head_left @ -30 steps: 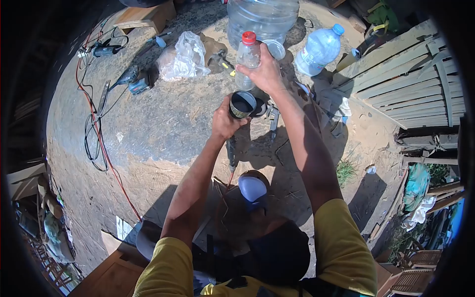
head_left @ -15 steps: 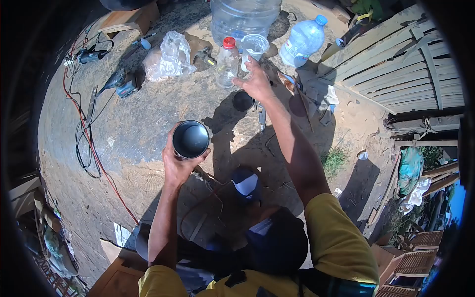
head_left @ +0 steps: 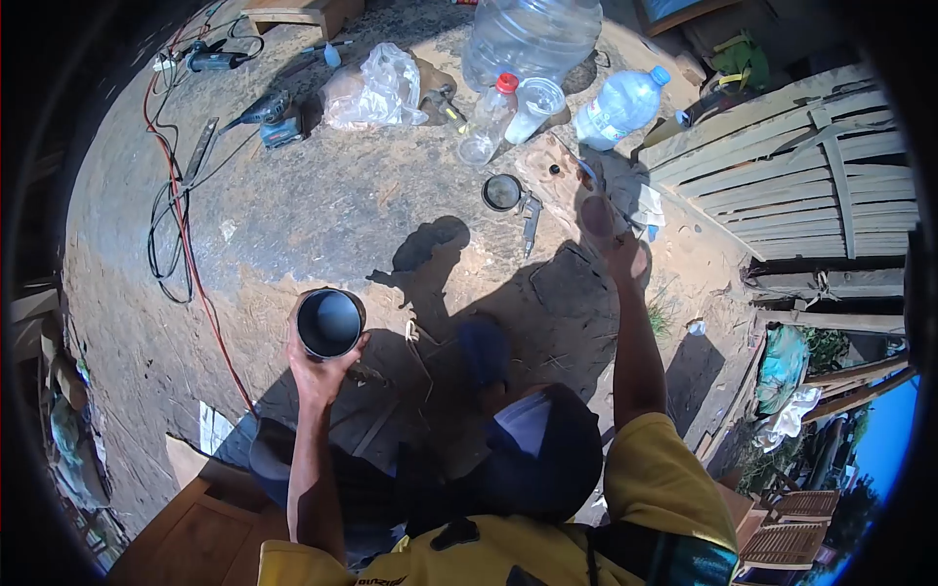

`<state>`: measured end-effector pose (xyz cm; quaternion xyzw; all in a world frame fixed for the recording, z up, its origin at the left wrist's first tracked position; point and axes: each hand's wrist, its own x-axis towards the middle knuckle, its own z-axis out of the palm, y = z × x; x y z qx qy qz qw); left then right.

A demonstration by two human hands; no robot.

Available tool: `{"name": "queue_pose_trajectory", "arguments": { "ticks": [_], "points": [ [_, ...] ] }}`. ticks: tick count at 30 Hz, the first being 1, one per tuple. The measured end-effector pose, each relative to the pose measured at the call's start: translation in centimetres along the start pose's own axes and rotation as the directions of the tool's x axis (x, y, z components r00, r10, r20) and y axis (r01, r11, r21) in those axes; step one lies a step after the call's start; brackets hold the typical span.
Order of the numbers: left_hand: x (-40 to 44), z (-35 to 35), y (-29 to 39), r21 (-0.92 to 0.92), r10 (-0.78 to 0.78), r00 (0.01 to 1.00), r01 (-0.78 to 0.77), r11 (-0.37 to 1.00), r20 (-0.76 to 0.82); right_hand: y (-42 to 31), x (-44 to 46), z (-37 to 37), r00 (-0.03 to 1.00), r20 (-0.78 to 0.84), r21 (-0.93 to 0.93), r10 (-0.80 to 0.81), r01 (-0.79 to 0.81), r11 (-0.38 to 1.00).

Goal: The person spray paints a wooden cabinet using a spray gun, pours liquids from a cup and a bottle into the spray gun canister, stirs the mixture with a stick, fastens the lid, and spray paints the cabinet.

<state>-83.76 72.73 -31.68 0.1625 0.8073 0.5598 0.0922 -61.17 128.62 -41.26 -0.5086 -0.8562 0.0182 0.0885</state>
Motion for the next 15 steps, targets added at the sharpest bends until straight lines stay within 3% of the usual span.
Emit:
{"name": "queue_pose_trajectory", "arguments": {
  "ticks": [1,2,3,4,6,8,10,12,13,15],
  "points": [
    [0.1,0.0,-0.8,-0.120,-0.025,0.999,0.028,0.992,0.026,-0.6,-0.8,-1.3,0.990,-0.122,0.028,-0.070,0.074,0.997],
    [0.4,-0.3,-0.2,-0.046,-0.004,1.000,0.004,0.999,0.016,-2.3,-2.1,-4.7,0.947,-0.259,0.014,-0.191,0.201,0.979],
    [0.6,-0.3,-0.1,-0.027,0.009,1.000,-0.009,1.000,-0.016,-2.6,-2.4,-7.6,0.923,-0.246,0.171,-0.295,0.341,0.924],
    [0.6,-0.5,-0.7,0.020,0.061,0.998,-0.061,0.998,-0.033,-5.2,-4.0,-12.4,0.964,-0.092,0.358,-0.249,0.265,0.895],
    [0.9,-0.6,-0.4,0.010,0.030,1.000,-0.030,1.000,-0.011,-10.2,-7.0,-20.3,0.963,0.043,0.552,-0.265,0.198,0.810],
    [0.9,-0.3,-0.1,0.009,0.039,0.999,-0.038,0.999,-0.033,-13.6,-9.1,-24.7,0.932,0.193,0.754,-0.307,0.059,0.654],
    [0.8,-0.1,-0.3,-0.045,0.085,0.996,-0.085,0.995,-0.009,-15.8,-10.0,-26.2,0.867,0.223,0.906,-0.445,-0.016,0.422],
    [0.8,0.2,-0.5,-0.077,0.121,0.993,-0.120,0.990,0.005,-18.9,-10.9,-26.3,0.813,0.236,0.970,-0.532,-0.163,0.181],
    [0.8,0.3,-0.1,-0.084,0.131,0.991,-0.130,0.988,0.006,-20.6,-11.4,-26.1,0.818,0.226,0.972,-0.528,-0.153,0.180],
    [0.4,0.1,0.8,-0.113,0.153,0.988,-0.150,0.982,0.024,-23.8,-12.3,-25.4,0.748,0.278,0.951,-0.602,-0.303,0.061]
  ]
}}
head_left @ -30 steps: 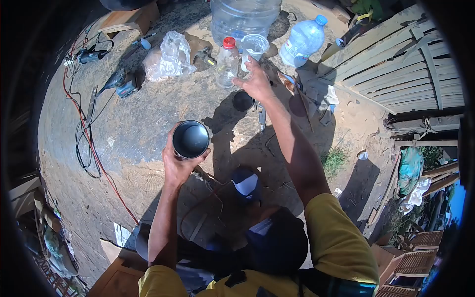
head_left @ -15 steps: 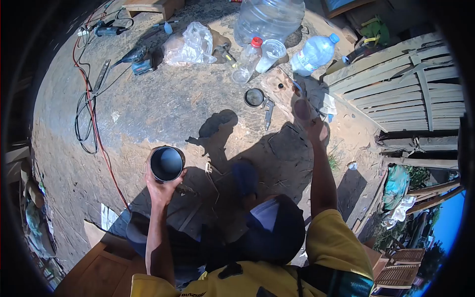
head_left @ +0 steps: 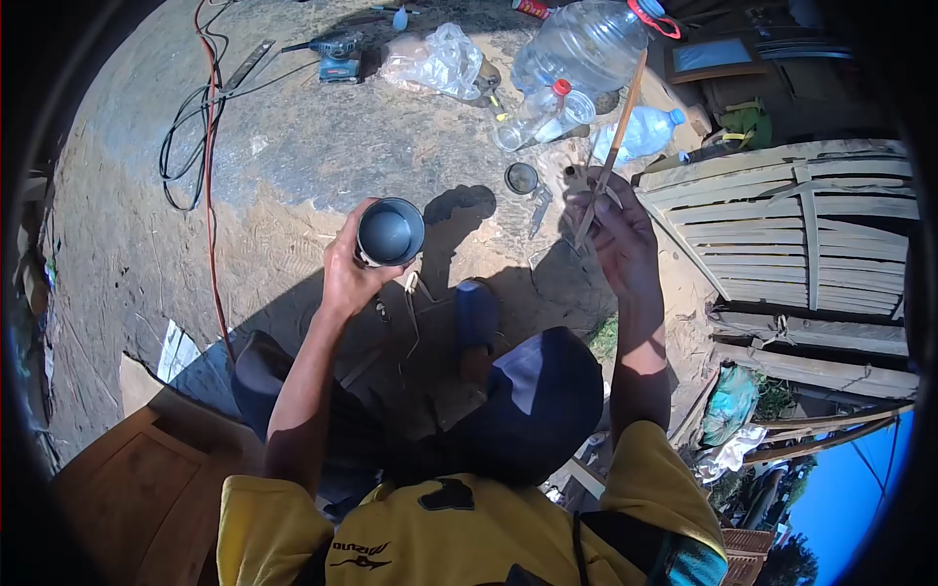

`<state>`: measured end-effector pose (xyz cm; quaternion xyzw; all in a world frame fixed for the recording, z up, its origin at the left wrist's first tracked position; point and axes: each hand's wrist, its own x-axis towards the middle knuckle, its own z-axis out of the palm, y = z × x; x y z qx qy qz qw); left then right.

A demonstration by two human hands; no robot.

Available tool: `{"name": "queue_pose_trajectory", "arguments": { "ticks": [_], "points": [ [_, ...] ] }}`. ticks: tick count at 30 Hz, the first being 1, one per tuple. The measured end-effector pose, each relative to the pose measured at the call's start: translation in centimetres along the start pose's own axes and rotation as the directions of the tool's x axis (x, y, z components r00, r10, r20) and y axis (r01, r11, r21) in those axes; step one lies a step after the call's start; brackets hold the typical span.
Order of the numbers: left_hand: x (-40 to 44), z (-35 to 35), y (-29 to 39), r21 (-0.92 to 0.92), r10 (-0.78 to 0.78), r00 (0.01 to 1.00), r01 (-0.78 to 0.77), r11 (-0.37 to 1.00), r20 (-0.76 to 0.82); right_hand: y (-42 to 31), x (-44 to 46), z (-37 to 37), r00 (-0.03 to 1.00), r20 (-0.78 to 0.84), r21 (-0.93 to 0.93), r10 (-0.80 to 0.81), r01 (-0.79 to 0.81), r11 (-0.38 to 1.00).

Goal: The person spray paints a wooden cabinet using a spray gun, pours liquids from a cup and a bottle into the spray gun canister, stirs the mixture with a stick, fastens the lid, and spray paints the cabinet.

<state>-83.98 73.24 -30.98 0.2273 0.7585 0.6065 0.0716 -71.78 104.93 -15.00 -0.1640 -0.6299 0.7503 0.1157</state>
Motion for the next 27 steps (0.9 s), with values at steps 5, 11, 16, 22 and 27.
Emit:
{"name": "queue_pose_trajectory", "arguments": {
  "ticks": [5,11,16,22,27],
  "points": [
    [-0.5,-0.3,-0.1,0.008,0.014,1.000,-0.014,1.000,-0.011,2.1,3.0,5.9,0.970,0.244,-0.030,0.001,0.007,1.000],
    [-0.5,-1.5,-0.3,-0.043,0.023,0.999,-0.025,0.999,-0.043,3.3,5.2,11.1,0.919,0.392,-0.329,0.048,0.091,0.940],
    [-0.1,-3.0,-0.4,0.030,0.026,0.990,-0.023,0.999,-0.139,2.2,5.1,11.3,0.924,0.383,-0.663,0.024,0.256,0.704],
    [0.0,-4.5,-0.9,0.004,-0.060,0.980,0.062,0.998,-0.190,-6.3,2.0,13.6,0.848,0.530,-0.808,-0.017,0.512,0.291],
    [0.0,-3.2,-1.9,0.024,0.075,0.977,-0.072,0.997,-0.197,-4.7,2.6,18.8,0.704,0.705,-0.692,0.081,0.709,-0.138]
  ]
}}
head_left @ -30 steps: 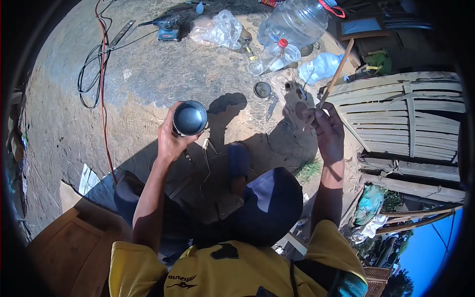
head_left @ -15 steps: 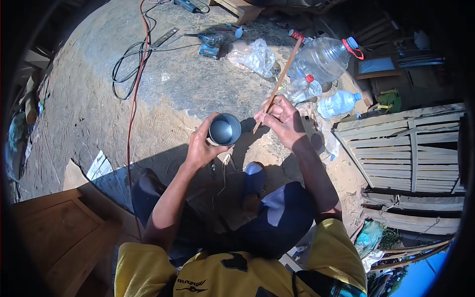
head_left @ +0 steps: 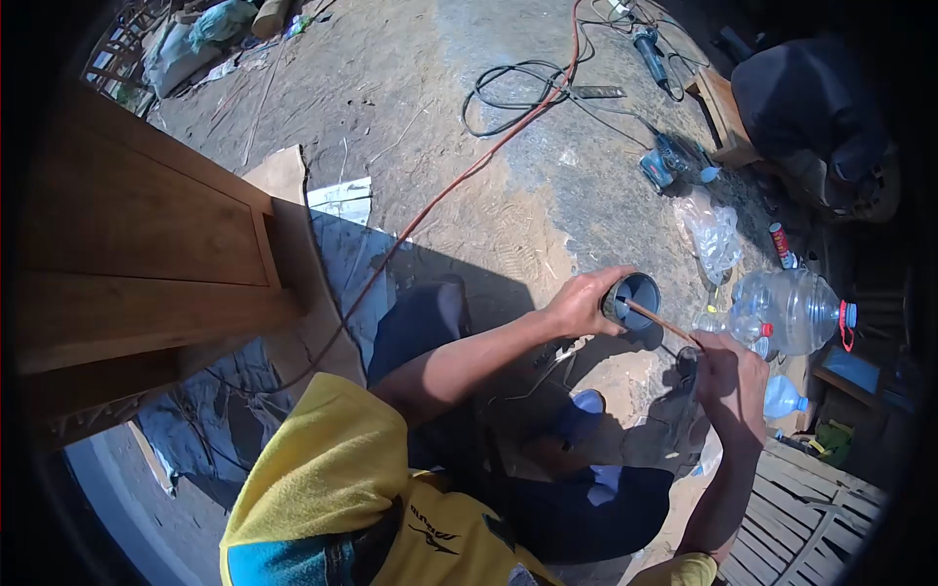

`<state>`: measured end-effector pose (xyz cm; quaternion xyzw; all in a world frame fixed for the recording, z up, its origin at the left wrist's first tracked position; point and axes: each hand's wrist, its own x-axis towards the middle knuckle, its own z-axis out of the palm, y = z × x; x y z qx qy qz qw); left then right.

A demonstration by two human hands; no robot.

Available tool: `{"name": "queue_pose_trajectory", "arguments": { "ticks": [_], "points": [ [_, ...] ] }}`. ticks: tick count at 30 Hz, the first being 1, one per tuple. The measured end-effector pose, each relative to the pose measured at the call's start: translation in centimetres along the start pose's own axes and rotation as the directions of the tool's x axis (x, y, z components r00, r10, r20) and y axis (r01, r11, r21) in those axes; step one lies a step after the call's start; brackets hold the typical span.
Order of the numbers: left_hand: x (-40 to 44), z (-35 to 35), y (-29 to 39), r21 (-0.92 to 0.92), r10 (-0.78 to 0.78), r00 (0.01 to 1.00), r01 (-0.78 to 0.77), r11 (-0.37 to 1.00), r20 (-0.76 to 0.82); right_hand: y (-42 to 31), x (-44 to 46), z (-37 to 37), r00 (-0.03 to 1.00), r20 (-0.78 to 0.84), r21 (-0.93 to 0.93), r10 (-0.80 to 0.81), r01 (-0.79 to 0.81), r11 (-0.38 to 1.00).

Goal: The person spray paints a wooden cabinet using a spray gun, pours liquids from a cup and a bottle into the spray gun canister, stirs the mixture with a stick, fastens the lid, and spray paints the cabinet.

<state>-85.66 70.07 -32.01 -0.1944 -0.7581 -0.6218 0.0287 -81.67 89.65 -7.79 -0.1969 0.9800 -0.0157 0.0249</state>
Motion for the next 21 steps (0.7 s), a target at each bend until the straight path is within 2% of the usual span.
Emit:
{"name": "queue_pose_trajectory", "arguments": {
  "ticks": [1,2,3,4,5,6,8,9,12,13,14,16,17,19,20,21],
  "points": [
    [-0.3,0.2,0.7,0.010,0.036,0.999,-0.036,0.999,-0.037,-1.5,1.7,-0.4,0.995,0.098,-0.129,-0.009,0.022,0.991],
    [-0.3,0.9,0.2,-0.025,0.024,1.000,-0.024,0.999,-0.008,-1.1,2.2,0.7,0.990,0.129,-0.243,-0.057,0.087,0.966],
    [-0.2,1.0,0.5,-0.064,0.047,0.999,-0.047,0.997,0.003,-1.0,2.7,0.9,0.971,0.217,-0.248,-0.097,0.151,0.957],
    [-0.4,1.7,0.1,-0.062,0.088,0.995,-0.091,0.994,-0.039,-0.9,3.3,2.1,0.968,0.240,-0.237,-0.080,0.138,0.962],
    [-0.4,2.4,-0.6,-0.080,0.078,0.997,-0.079,0.994,-0.012,-0.4,2.9,2.5,0.970,0.175,-0.279,-0.170,0.214,0.936],
    [-0.4,2.3,-0.4,-0.106,0.064,0.998,-0.061,0.993,0.022,-0.7,3.4,2.5,0.966,0.171,-0.275,-0.194,0.236,0.932],
    [-0.6,2.9,-0.5,-0.084,0.053,0.999,-0.052,0.995,0.008,-0.9,3.6,2.5,0.988,0.073,-0.352,-0.134,0.151,0.924],
    [-0.6,3.3,-0.7,-0.073,0.053,0.999,-0.052,0.996,0.002,-0.1,3.6,2.5,0.978,0.158,-0.331,-0.133,0.179,0.927],
    [-0.7,3.3,-1.2,-0.052,0.069,0.997,-0.071,0.996,-0.046,-0.3,3.4,2.3,0.973,0.162,-0.230,-0.164,0.199,0.953],
    [-0.7,3.2,-1.1,-0.075,0.065,0.997,-0.067,0.995,-0.035,-0.3,3.5,2.6,0.987,0.055,-0.212,-0.148,0.157,0.965],
    [-0.7,3.2,-0.9,-0.099,0.063,0.998,-0.065,0.993,-0.021,0.3,3.5,2.6,0.988,0.053,-0.211,-0.146,0.154,0.965],
    [-0.7,3.1,-0.8,-0.090,0.065,0.998,-0.066,0.994,-0.021,1.8,3.2,2.5,0.960,0.194,-0.162,-0.203,0.236,0.958],
    [-0.6,3.1,-0.8,-0.083,0.066,0.998,-0.068,0.994,-0.025,2.2,2.9,2.9,0.961,0.192,-0.160,-0.198,0.229,0.960],
    [-0.5,2.8,-0.5,-0.089,0.050,0.999,-0.049,0.995,0.011,1.0,2.4,3.0,0.995,0.040,-0.325,-0.087,0.095,0.941],
    [-0.4,2.6,-0.3,-0.092,0.034,0.999,-0.031,0.995,0.037,1.5,2.1,3.0,0.996,0.039,-0.323,-0.079,0.087,0.942],
    [-0.4,2.6,-0.3,-0.090,0.034,0.999,-0.030,0.995,0.043,1.9,1.8,2.9,0.988,0.107,-0.248,-0.107,0.131,0.960]
  ]
}}
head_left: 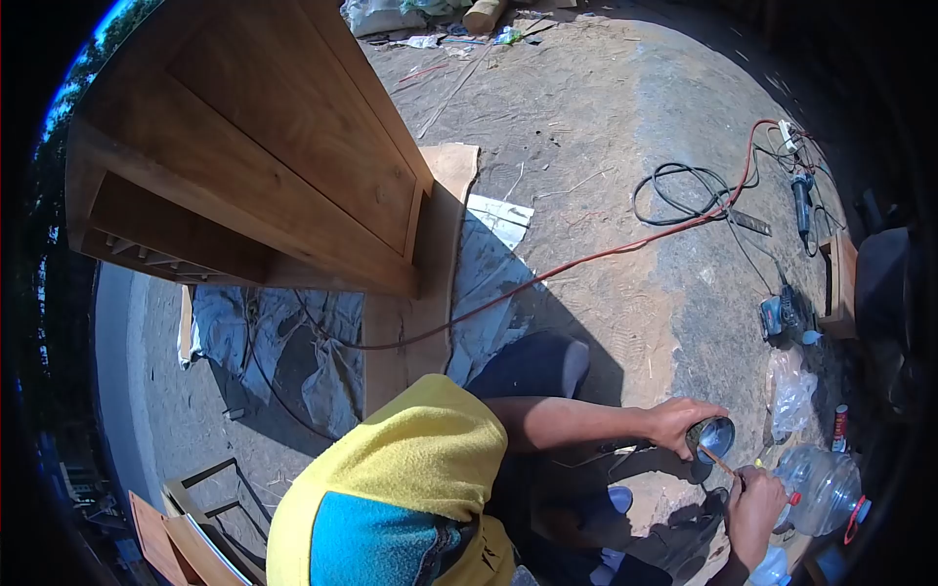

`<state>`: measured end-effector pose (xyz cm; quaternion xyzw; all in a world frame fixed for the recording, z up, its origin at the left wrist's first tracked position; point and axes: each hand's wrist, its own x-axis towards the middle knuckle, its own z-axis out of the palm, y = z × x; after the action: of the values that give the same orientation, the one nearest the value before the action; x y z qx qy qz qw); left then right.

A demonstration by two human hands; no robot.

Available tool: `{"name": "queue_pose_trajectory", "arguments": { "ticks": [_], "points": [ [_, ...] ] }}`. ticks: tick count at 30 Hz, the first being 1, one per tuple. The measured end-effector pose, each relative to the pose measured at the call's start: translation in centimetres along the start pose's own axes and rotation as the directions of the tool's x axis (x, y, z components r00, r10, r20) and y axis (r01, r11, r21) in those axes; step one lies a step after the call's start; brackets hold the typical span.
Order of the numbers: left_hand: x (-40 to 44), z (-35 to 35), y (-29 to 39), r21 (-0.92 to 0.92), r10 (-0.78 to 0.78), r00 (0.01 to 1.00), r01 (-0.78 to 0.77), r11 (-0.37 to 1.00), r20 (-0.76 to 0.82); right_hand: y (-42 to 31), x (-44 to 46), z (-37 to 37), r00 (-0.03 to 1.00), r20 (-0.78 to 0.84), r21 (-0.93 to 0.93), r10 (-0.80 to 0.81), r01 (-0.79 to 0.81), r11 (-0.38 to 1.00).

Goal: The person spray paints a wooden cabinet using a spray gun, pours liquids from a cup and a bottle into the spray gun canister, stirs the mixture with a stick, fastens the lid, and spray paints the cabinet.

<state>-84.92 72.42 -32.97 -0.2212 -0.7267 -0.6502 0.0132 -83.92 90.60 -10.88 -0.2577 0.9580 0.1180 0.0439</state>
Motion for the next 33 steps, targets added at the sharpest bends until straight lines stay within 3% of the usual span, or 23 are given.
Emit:
{"name": "queue_pose_trajectory", "arguments": {
  "ticks": [2,4,5,6,8,9,11,13,16,18,19,21,25,27,28,29,31,32,33],
  "points": [
    [0.0,0.2,-0.1,-0.015,0.023,1.000,-0.023,1.000,-0.016,0.3,-0.2,0.7,0.997,0.058,0.079,-0.041,0.036,0.996],
    [-0.1,0.2,-0.1,0.019,0.010,1.000,-0.010,1.000,-0.012,0.4,-0.5,1.5,0.984,0.061,-0.027,0.165,-0.163,0.986],
    [0.0,-0.2,0.5,0.011,0.002,1.000,-0.002,1.000,0.014,0.4,-1.1,0.2,1.000,0.020,0.119,0.016,-0.018,0.993],
    [0.0,0.0,0.5,0.047,-0.020,1.000,0.019,0.999,0.020,0.1,-1.5,0.1,0.999,-0.028,0.269,0.025,-0.016,0.963],
    [0.5,0.4,0.1,0.076,-0.029,0.999,0.026,0.997,0.042,0.8,-2.3,-0.2,0.992,0.081,0.240,0.094,-0.111,0.964],
    [0.6,0.5,0.3,0.076,-0.081,0.995,0.077,0.994,0.049,1.3,-2.9,1.6,0.989,0.003,0.132,0.150,-0.149,0.980],
    [1.0,0.9,0.0,0.086,-0.070,0.995,0.065,0.994,0.065,2.2,-4.9,2.2,0.988,-0.106,0.281,0.114,-0.081,0.956],
    [1.1,1.4,-0.2,0.055,-0.149,0.985,0.145,0.988,0.084,2.8,-6.6,2.7,0.967,-0.156,0.326,0.202,-0.143,0.934],
    [1.2,2.0,-1.0,0.027,-0.138,0.988,0.136,0.990,0.064,3.9,-10.0,6.1,0.934,-0.177,0.409,0.310,-0.217,0.887],
    [1.5,2.1,-0.6,0.057,-0.166,0.984,0.163,0.985,0.069,4.3,-12.9,9.3,0.887,-0.049,0.613,0.458,-0.335,0.716],
    [1.7,2.3,-0.2,0.062,-0.198,0.977,0.194,0.979,0.079,4.3,-14.6,12.2,0.825,0.116,0.722,0.553,-0.452,0.524],
    [2.0,2.7,-0.6,0.085,-0.162,0.983,0.155,0.984,0.088,4.0,-18.3,17.1,0.741,0.213,0.860,0.636,-0.451,0.238],
    [2.0,2.5,-0.7,0.084,-0.219,0.973,0.213,0.973,0.074,3.7,-26.0,25.4,0.591,0.243,0.901,0.769,-0.432,0.047],
    [2.1,2.3,-0.4,0.087,-0.223,0.972,0.216,0.972,0.076,4.2,-28.6,27.2,0.310,0.367,0.915,0.877,-0.290,-0.280],
    [2.1,1.9,-0.5,0.106,-0.234,0.969,0.225,0.969,0.079,5.1,-29.0,28.6,0.176,0.363,0.910,0.915,-0.277,-0.308],
    [2.0,1.6,-0.7,0.125,-0.246,0.966,0.235,0.964,0.078,6.3,-29.6,29.7,0.160,0.366,0.908,0.917,-0.276,-0.315],
    [1.9,1.0,-0.8,0.128,-0.278,0.958,0.267,0.955,0.073,9.0,-29.1,31.0,-0.099,0.324,0.759,0.941,-0.566,-0.321],
    [1.8,0.6,-0.7,0.128,-0.286,0.956,0.277,0.952,0.059,10.8,-29.3,33.1,-0.097,0.329,0.760,0.939,-0.564,-0.324],
    [1.7,0.3,-0.6,0.130,-0.296,0.954,0.288,0.949,0.040,12.5,-29.7,36.5,-0.083,0.199,0.701,0.976,-0.684,-0.201]
  ]
}}
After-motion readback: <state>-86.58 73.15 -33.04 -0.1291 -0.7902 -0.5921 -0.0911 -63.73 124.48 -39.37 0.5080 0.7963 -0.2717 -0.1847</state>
